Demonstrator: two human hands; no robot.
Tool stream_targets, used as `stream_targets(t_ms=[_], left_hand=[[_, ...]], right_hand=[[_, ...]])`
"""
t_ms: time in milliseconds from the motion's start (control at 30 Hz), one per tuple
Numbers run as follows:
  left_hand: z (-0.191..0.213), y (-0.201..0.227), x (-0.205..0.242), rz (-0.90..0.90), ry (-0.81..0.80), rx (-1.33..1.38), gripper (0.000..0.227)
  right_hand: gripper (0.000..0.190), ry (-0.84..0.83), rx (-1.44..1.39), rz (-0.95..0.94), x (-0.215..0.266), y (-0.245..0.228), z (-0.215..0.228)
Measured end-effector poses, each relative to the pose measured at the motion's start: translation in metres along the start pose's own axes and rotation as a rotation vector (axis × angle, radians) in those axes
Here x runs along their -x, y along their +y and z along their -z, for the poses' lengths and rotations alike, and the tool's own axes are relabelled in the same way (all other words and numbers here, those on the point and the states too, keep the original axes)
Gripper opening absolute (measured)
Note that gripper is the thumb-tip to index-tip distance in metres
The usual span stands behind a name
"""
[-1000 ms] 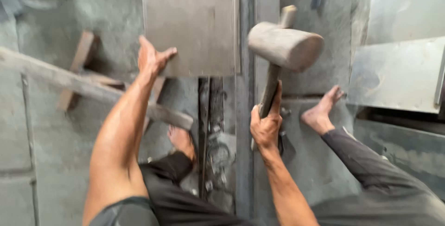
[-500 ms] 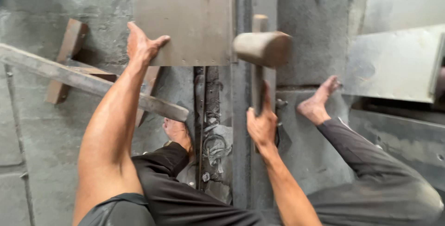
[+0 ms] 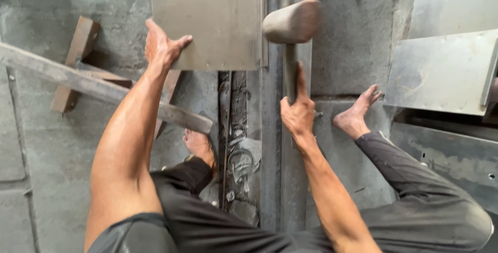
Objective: The person sits on the floor and uses a hammer and a metal chisel to shape a square metal sheet resting on a steel beam. They repeatedly strike the chisel to bend the edges of the sheet, occasionally flipping it over to work on different sides. The person also uses a rubber mallet to flatten the sheet and aligns it with another metal piece before standing up and walking away.
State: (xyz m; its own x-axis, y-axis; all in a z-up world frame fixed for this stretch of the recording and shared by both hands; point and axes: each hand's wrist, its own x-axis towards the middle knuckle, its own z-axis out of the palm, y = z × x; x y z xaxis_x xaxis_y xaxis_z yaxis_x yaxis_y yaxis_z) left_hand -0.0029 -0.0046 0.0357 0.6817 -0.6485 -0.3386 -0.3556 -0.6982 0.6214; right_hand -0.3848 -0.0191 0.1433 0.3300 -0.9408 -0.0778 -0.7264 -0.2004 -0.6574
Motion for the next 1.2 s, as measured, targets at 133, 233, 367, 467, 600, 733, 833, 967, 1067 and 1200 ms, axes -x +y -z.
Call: stream_targets(t_ms=[133,233,367,467,600,733,833,967,1067,1200], left_hand=[[-0.004,-0.007,0.001,0.032,-0.002,-0.022,0.094],[-0.005,-0.009,-0.001,-0.054,0.045,0.004,0.095],[-0.005,-0.011,-0.004,-0.015,0.027,-0.034,0.096],[-0.005,-0.007,-0.001,0.005,0.012,-0.022,0.092],[0.003,-0.006,-0.006,-0.067,0.058,0.005,0.094],[-0.002,-0.009,0.005,-0.031,0.022,-0.002,0.092],[-0.001,-0.003,-0.005,-0.072,0.043,0.004,0.093],[-0.002,0.000,-0.003,0.037,0.003,-0.053,0.095],[0.003,0.002,-0.002,-0.016,0.004,-0.003,0.096],[0.000,-0.005,0.006,-0.017,0.018,-0.021,0.093]], right_hand=[[0.096,0.044,-0.094,0.026,-0.012,0.000,-0.004],[0.103,-0.048,-0.026,-0.012,-0.041,0.000,-0.003],[0.095,0.065,-0.178,0.032,-0.052,-0.008,-0.005],[0.100,-0.073,-0.031,-0.041,-0.073,-0.004,-0.004],[0.096,0.098,-0.174,0.275,-0.095,0.003,-0.011],[0.103,-0.030,0.044,0.053,-0.129,0.010,-0.015],[0.103,-0.006,-0.054,0.114,-0.146,0.004,-0.013],[0.103,-0.070,-0.113,0.082,-0.168,-0.002,-0.018],[0.101,-0.025,-0.129,0.069,-0.172,-0.001,-0.013],[0.111,-0.022,0.089,0.222,-0.179,0.007,-0.018]])
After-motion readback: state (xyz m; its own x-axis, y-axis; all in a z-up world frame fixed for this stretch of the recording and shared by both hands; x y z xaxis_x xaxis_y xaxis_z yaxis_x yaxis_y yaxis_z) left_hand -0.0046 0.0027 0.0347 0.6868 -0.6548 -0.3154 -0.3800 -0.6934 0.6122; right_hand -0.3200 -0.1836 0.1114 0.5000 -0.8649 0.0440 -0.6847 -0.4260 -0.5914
